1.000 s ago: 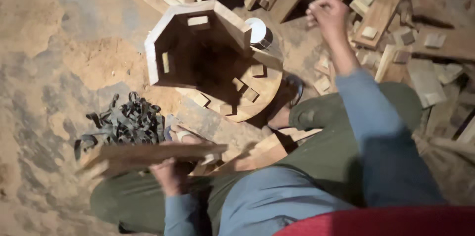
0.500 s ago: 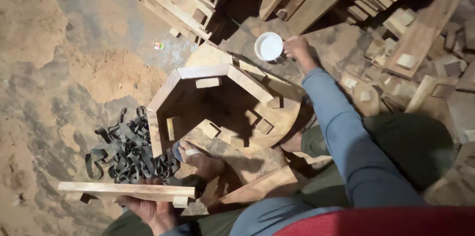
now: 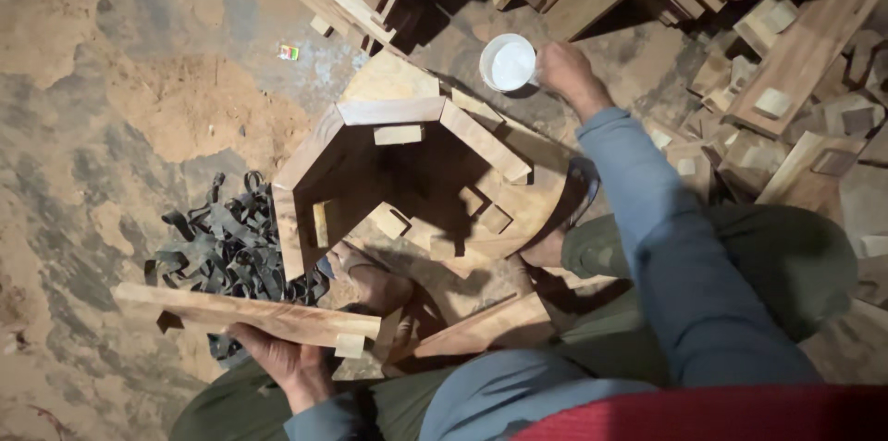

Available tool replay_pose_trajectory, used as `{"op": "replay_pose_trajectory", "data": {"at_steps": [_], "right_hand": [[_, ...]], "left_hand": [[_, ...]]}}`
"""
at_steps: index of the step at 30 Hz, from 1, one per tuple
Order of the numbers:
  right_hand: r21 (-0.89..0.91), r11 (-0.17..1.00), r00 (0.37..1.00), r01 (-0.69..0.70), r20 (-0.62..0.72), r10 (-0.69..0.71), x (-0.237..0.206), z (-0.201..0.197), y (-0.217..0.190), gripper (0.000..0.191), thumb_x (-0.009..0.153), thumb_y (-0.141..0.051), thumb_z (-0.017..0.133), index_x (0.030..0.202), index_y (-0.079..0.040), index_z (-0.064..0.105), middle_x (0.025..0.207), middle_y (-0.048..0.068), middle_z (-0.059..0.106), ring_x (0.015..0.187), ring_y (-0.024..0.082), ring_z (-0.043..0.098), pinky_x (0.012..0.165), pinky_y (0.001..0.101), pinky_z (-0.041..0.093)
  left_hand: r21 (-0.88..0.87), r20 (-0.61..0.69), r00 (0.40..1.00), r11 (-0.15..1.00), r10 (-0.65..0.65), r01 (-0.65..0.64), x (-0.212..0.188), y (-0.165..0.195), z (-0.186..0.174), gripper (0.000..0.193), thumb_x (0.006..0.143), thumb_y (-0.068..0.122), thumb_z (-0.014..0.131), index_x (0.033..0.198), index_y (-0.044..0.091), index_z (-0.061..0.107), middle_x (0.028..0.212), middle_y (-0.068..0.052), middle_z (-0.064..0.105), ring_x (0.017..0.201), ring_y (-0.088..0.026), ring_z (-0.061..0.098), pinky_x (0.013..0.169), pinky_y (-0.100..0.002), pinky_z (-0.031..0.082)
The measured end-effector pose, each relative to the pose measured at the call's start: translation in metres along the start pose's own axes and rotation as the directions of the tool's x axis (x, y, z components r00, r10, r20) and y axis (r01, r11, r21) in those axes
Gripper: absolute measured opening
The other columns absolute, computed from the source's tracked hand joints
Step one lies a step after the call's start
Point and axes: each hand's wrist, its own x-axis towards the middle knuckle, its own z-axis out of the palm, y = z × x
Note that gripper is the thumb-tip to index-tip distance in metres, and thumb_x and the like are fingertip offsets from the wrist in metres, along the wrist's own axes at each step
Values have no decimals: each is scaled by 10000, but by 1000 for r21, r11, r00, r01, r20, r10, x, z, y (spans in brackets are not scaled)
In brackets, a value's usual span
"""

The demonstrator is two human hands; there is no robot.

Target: The person assembles a hexagonal wooden structure by applying white glue to the edges of wooden planks and joining them together. The person repeatedly applies glue and attaches planks to form the sides of the structure.

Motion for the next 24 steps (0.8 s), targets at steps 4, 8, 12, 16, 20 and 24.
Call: {"op": "replay_pose_trajectory", "data": {"at_steps": [4, 8, 12, 16, 20, 24], "right_hand": [[-274, 957, 996, 92, 8, -93, -10, -2, -8, 140, 871, -38, 641, 916, 10, 764, 896, 265, 715, 848, 441, 709, 719, 537, 567], [-371, 909, 981, 191, 39, -190, -24, 2, -20, 172, 820, -9, 632, 942, 19, 749, 1027, 259, 707, 899, 429, 710, 743, 511, 580], [-380, 890, 966, 252, 43, -255, -29, -2, -30, 144, 864, -45, 621, 956, -10, 727, 1031, 250, 708, 888, 442, 701, 718, 533, 565], [-296, 939, 970, 176, 213, -115, -30, -9, -34, 164, 866, -82, 611, 998, -24, 690, 935, 259, 721, 874, 449, 702, 727, 557, 546], [-193, 970, 989, 148, 22, -147, -37, -11, -32, 184, 893, -133, 602, 994, -47, 730, 975, 262, 715, 908, 460, 685, 755, 559, 523], [-9, 997, 989, 82, 128, -80, -46, -5, -36, 375, 936, -374, 638, 1019, -27, 754, 966, 267, 714, 880, 439, 685, 741, 527, 522]], "left_hand": [[7, 44, 998, 999, -36, 36, -9, 4, 18, 807, 863, 698, 691, 1473, 203, 509, 1376, 43, 616, 1229, -133, 593, 1097, -370, 496], [-11, 83, 997, 1000, 0, 0, -16, 7, 28, 868, 837, 690, 714, 1508, 193, 478, 1453, 33, 566, 1322, -142, 534, 1178, -373, 435], [-19, 95, 995, 1000, 8, -7, -19, 7, 32, 876, 863, 681, 715, 1530, 177, 455, 1467, 24, 535, 1331, -152, 496, 1190, -377, 400], [8, 147, 988, 999, 47, -49, -20, 3, 38, 906, 881, 703, 662, 1554, 144, 426, 1492, 3, 510, 1357, -162, 479, 1200, -380, 381], [26, 129, 991, 999, -28, 25, -25, -1, 44, 878, 886, 684, 634, 1535, 140, 400, 1460, -11, 516, 1338, -181, 484, 1172, -377, 394], [-25, 131, 987, 995, -92, 96, -30, -2, 53, 802, 939, 658, 618, 1501, 102, 475, 1338, -30, 594, 1173, -192, 576, 1005, -352, 502]]}}
